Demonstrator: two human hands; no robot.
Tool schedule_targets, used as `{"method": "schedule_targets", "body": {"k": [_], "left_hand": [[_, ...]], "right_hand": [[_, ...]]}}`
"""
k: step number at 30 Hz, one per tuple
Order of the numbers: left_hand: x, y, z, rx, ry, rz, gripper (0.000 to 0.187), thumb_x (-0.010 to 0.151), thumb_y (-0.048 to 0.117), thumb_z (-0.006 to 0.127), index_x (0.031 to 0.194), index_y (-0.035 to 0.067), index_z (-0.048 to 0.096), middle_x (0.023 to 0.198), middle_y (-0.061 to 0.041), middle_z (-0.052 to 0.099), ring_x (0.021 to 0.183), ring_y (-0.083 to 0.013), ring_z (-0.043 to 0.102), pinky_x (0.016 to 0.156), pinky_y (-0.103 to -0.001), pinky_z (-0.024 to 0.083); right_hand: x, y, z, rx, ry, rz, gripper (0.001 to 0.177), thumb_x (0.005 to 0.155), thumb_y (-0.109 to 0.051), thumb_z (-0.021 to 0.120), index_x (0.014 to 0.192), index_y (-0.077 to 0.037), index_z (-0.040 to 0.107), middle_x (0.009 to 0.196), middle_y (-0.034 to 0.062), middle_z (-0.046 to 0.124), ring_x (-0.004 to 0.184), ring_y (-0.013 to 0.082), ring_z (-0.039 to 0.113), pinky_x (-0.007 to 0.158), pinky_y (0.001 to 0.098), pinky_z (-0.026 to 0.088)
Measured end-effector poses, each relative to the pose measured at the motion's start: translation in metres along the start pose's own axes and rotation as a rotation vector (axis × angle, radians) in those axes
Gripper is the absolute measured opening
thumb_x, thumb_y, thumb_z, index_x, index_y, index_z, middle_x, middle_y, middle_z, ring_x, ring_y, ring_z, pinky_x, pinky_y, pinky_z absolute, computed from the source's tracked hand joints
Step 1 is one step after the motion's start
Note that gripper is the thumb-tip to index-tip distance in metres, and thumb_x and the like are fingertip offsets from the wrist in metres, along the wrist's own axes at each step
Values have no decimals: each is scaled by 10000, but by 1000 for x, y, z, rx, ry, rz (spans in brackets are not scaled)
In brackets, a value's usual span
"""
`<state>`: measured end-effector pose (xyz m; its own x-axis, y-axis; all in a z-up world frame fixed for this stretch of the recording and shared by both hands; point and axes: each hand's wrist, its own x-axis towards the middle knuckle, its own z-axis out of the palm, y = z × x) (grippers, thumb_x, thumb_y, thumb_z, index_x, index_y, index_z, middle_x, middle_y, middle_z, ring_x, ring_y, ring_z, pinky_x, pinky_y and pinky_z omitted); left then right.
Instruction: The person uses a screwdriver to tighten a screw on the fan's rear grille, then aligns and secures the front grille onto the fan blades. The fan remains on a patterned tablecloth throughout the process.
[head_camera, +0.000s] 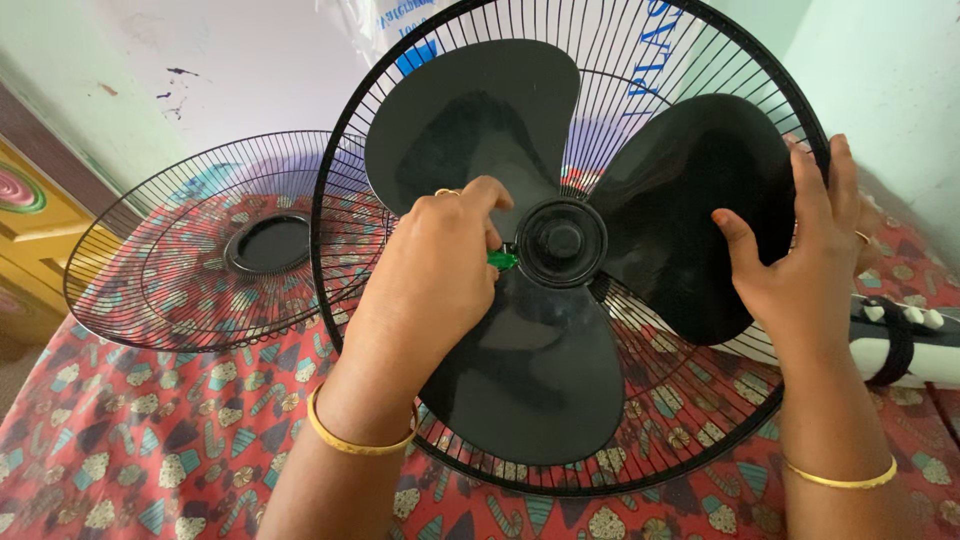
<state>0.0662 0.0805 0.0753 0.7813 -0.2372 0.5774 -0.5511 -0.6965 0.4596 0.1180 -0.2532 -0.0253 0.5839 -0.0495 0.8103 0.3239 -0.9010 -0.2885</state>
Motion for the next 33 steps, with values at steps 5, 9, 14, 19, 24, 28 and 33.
{"method": "schedule_targets", "body": {"k": [5, 9, 14, 19, 24, 28, 33], "left_hand": [[4, 5, -1, 40, 53, 22, 199, 686, -55, 721, 879, -10, 708, 870, -174, 728, 885, -364, 688, 779, -426, 544], [3, 20, -25, 117, 130, 107, 148, 683, 34, 801, 826, 19, 765, 804, -159, 733, 790, -329, 707, 754, -401, 554], [-35, 37, -78, 63, 453, 55, 141, 887, 112, 811, 985, 26, 756, 841, -64, 739, 725, -109, 724, 650, -247, 551], [-54, 12, -114, -253, 748, 32, 107, 1044, 82, 699, 1131, 20, 697, 896, -32, 724, 762, -79, 707, 644, -212, 503], [-48, -71, -111, -230, 721, -91, 119, 1061, 69, 579, 1106, 7, 670, 836, -12, 675, 733, -54, 589, 639, -237, 432], [-83, -132, -93, 15, 417, -470, 187, 1034, 162, 617, 1044, 28, 746, 717, -23, 658, 620, -89, 586, 559, -258, 462], [-119, -173, -62, -386, 206, -540, 188, 975, 157, 639, 1062, 29, 745, 761, -4, 675, 616, -73, 587, 508, -263, 501]], "right_hand": [[-2, 3, 1, -11, -15, 39, 748, 1043, -386, 803, 1612, -64, 441, 1718, 279, 275, 1513, 494, 413, 1130, 597, 487], [-3, 0, 2, -126, -13, 21, 753, 1040, -409, 769, 1622, -60, 442, 1699, 300, 253, 1592, 519, 328, 1168, 615, 438], [-6, -14, -15, -79, 98, -220, 798, 1071, -406, 798, 1649, -38, 389, 1704, 280, 171, 1599, 462, 214, 1280, 582, 262], [-1, -68, -7, 139, -32, -479, 848, 912, -454, 792, 1579, -56, 454, 1693, 193, 306, 1579, 386, 275, 1255, 542, 201], [-16, -101, -2, 217, -337, -432, 687, 953, -419, 589, 1522, -52, 474, 1673, 115, 361, 1547, 264, 296, 1201, 482, 164], [-14, -103, -1, 203, -286, -451, 649, 956, -411, 565, 1492, -52, 489, 1647, 114, 372, 1524, 243, 293, 1178, 488, 154], [-14, -105, -1, 233, -269, -451, 638, 967, -376, 581, 1499, -34, 496, 1652, 130, 391, 1534, 265, 328, 1187, 462, 189]]}}
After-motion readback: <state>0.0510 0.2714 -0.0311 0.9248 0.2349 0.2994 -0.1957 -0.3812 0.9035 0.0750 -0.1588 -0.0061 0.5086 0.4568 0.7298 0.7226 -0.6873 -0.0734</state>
